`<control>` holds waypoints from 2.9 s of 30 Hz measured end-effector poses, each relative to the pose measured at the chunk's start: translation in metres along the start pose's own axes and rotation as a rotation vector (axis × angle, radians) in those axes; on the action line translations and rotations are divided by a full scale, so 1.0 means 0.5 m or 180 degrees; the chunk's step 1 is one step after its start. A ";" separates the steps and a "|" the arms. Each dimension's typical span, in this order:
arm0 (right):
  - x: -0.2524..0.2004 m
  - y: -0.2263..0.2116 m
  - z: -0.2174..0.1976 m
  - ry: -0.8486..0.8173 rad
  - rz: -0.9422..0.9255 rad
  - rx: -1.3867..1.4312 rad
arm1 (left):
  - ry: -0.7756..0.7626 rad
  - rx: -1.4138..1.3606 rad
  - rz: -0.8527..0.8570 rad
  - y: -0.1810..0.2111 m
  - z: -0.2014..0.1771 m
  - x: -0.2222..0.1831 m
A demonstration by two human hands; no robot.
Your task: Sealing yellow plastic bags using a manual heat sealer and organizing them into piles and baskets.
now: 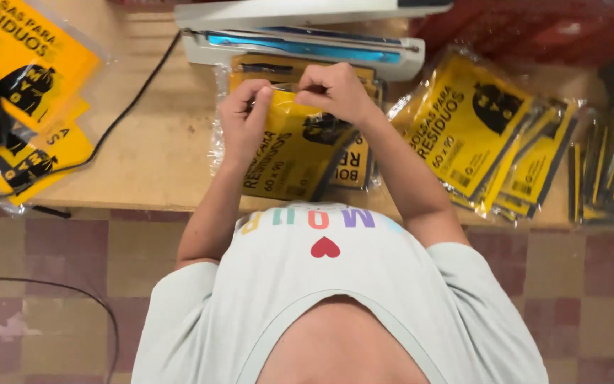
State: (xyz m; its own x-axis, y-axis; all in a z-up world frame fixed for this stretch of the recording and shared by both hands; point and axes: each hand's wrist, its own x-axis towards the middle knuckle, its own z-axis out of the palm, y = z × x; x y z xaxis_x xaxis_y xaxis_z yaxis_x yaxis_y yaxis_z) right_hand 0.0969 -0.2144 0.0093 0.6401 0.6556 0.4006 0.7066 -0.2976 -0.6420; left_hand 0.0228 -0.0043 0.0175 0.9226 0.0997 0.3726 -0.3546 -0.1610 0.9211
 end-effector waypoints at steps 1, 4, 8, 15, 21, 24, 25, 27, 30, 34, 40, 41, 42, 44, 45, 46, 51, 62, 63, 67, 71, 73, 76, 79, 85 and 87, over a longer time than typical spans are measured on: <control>-0.012 0.000 -0.009 0.0045 0.0058 -0.0004 | -0.0071 -0.0012 -0.0015 -0.005 0.005 -0.001; -0.053 0.008 -0.025 -0.0162 0.0457 0.0170 | 0.0197 -0.0440 -0.0382 -0.015 0.011 -0.005; -0.119 0.058 -0.024 -0.0162 0.0997 0.0164 | 0.0471 -0.0610 -0.0627 -0.015 0.016 0.003; -0.210 0.078 0.000 0.1044 0.2390 0.1449 | 0.0539 -0.0687 -0.0797 0.006 0.031 0.011; -0.281 0.010 0.171 0.1920 0.2692 0.2601 | 0.0992 -0.1366 -0.0424 -0.036 0.043 0.028; -0.299 0.013 0.186 0.2262 0.2542 0.2573 | 0.1000 -0.1229 -0.0145 -0.034 0.043 0.043; -0.314 0.010 0.157 0.2247 0.2532 0.2570 | 0.1016 -0.1231 -0.0135 -0.027 0.039 0.047; -0.339 0.006 0.094 0.2576 0.2309 0.1930 | 0.0947 -0.1110 0.0000 -0.010 0.031 0.058; -0.332 -0.076 0.015 0.3079 0.1893 0.0979 | 0.0586 -0.1237 -0.0006 0.013 0.051 0.047; -0.334 -0.142 -0.097 0.3387 0.1571 0.1094 | 0.0140 -0.1170 0.0207 0.057 0.072 0.064; -0.484 -0.071 -0.220 0.4700 0.2419 0.0488 | 0.0164 -0.0760 0.0659 0.030 0.044 0.107; -0.533 -0.023 -0.255 0.4447 0.2627 0.0046 | 0.0092 -0.0721 0.0600 0.036 0.025 0.109; -0.580 0.026 -0.290 0.4181 0.2820 -0.0394 | 0.0019 -0.0682 0.0541 0.042 0.007 0.111; -0.545 -0.021 -0.287 0.3806 0.3391 -0.0955 | 0.0010 -0.0462 0.0538 0.035 -0.018 0.117; -0.524 -0.041 -0.289 0.3395 0.3926 -0.1515 | -0.0002 -0.0237 0.0544 0.030 -0.030 0.123; -0.480 -0.064 -0.284 0.3383 0.3895 -0.1527 | 0.0030 -0.0245 0.0552 0.018 -0.042 0.132; -0.314 -0.107 -0.239 0.3120 0.3177 -0.1254 | 0.0126 0.0491 0.0452 -0.032 -0.106 0.202; 0.097 -0.112 -0.109 0.1613 0.0420 -0.0349 | -0.0257 0.2921 0.1234 -0.229 -0.174 0.515; 0.144 -0.110 -0.106 0.1306 0.0241 -0.0401 | -0.0826 0.3153 0.0729 -0.256 -0.167 0.543; 0.316 -0.016 -0.094 0.0783 0.0290 -0.0368 | -0.0835 0.3313 0.1014 -0.318 -0.158 0.556; 0.502 0.105 -0.089 0.0185 0.1699 -0.0370 | -0.0385 0.2973 0.1134 -0.324 -0.152 0.543; 0.577 0.190 -0.073 -0.0025 0.2147 -0.0402 | -0.0368 0.2905 0.1104 -0.315 -0.152 0.539; 0.662 0.323 -0.032 -0.0182 0.3021 -0.0012 | -0.0242 0.2853 0.1287 -0.299 -0.156 0.539; 0.737 0.388 0.012 -0.0737 0.3639 -0.0338 | -0.0470 0.2895 0.0993 -0.297 -0.157 0.537; 0.805 0.566 0.112 -0.0909 0.4563 -0.0155 | 0.0209 0.3390 0.1570 -0.269 -0.174 0.541; 0.808 0.617 0.137 -0.0250 0.4662 -0.0226 | 0.0337 0.3377 0.1699 -0.272 -0.173 0.542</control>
State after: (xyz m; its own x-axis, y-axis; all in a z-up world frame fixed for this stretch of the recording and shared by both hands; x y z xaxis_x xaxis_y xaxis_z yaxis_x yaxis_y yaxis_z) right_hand 0.5530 0.0063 -0.0715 0.7665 -0.2207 -0.6031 -0.5305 -0.7469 -0.4010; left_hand 0.3080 0.1293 0.0033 0.6619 -0.1538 0.7337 -0.3413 -0.9332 0.1122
